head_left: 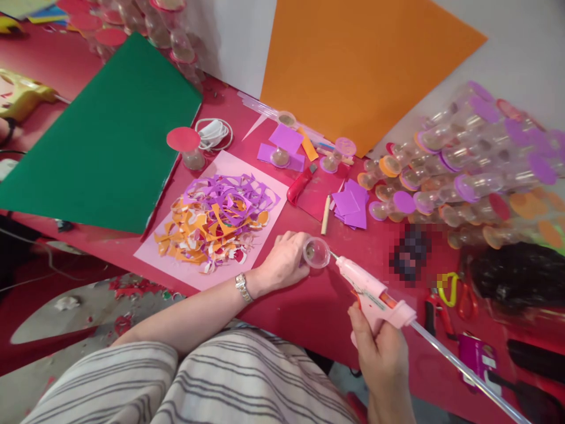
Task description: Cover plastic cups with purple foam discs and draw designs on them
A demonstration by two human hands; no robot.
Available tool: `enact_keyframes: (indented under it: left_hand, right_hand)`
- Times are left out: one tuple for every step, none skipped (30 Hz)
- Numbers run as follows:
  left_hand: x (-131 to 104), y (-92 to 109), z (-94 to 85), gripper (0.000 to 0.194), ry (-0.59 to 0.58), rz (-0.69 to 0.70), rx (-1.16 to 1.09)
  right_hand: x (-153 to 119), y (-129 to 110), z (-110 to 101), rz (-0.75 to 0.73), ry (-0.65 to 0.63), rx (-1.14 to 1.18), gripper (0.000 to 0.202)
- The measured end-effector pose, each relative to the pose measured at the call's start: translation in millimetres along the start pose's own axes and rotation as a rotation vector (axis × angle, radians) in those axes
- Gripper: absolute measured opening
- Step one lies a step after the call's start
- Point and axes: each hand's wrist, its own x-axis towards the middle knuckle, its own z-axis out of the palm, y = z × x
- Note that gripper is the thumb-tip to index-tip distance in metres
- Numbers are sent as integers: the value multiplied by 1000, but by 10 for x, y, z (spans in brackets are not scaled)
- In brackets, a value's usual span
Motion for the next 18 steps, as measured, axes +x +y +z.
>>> enact_keyframes:
  left_hand:
    - [-1, -5, 5, 38, 1, 0, -6]
    - [-2, -10, 9, 38, 2, -1, -13]
    - [-2, -12, 13, 39, 4, -1, -18]
    - [-2, -13, 16, 39, 4, -2, -20]
    - [-1, -11, 17, 39, 3, -1, -19]
    - [-1, -7, 16, 38, 1, -1, -15]
    - [-1, -1, 13, 37, -1, -1, -9]
    - [0, 6, 8, 37, -3, -1, -5]
    - [0, 14, 1, 36, -7, -1, -2]
    - [0, 22, -6, 36, -8, -4, 0]
    - [1, 29, -13, 36, -10, -8, 0]
    - [2, 35, -20, 36, -11, -12, 1]
    - [2, 40, -24, 37, -12, -16, 1]
    - [3, 42, -27, 37, -11, -19, 1]
    - [3, 41, -26, 37, -10, -20, 0]
    - [2, 39, -23, 36, -9, -18, -1]
    - [1, 33, -17, 36, -9, -11, -5]
    - [0, 26, -8, 36, -3, -3, -10]
  right_hand:
    - [-2, 0, 1, 16, -7, 10, 60]
    - [-3, -2, 1, 35, -20, 25, 60]
    - [-5, -6, 1, 53, -32, 39, 60]
    - [-6, -11, -1, 61, -34, 45, 60]
    - [-6, -17, -4, 63, -34, 47, 60]
    - [-5, -22, -9, 61, -36, 48, 60]
    - [-5, -27, -16, 57, -34, 49, 59]
    - [-6, -31, -24, 52, -35, 49, 59]
    - [-9, -34, -35, 46, -39, 50, 59]
    - [-15, -35, -48, 38, -47, 53, 59]
    - [-23, -36, -61, 30, -61, 57, 59]
    - [-33, -36, -74, 24, -75, 63, 59]
    - [-44, -36, -86, 19, -89, 71, 58]
    - [-56, -35, -96, 17, -101, 78, 58]
    - [-66, -35, -103, 20, -108, 84, 57]
    - [-76, -33, -108, 23, -109, 88, 57]
    - [-83, -32, -110, 28, -106, 93, 56]
    - [-87, -29, -110, 31, -98, 99, 56]
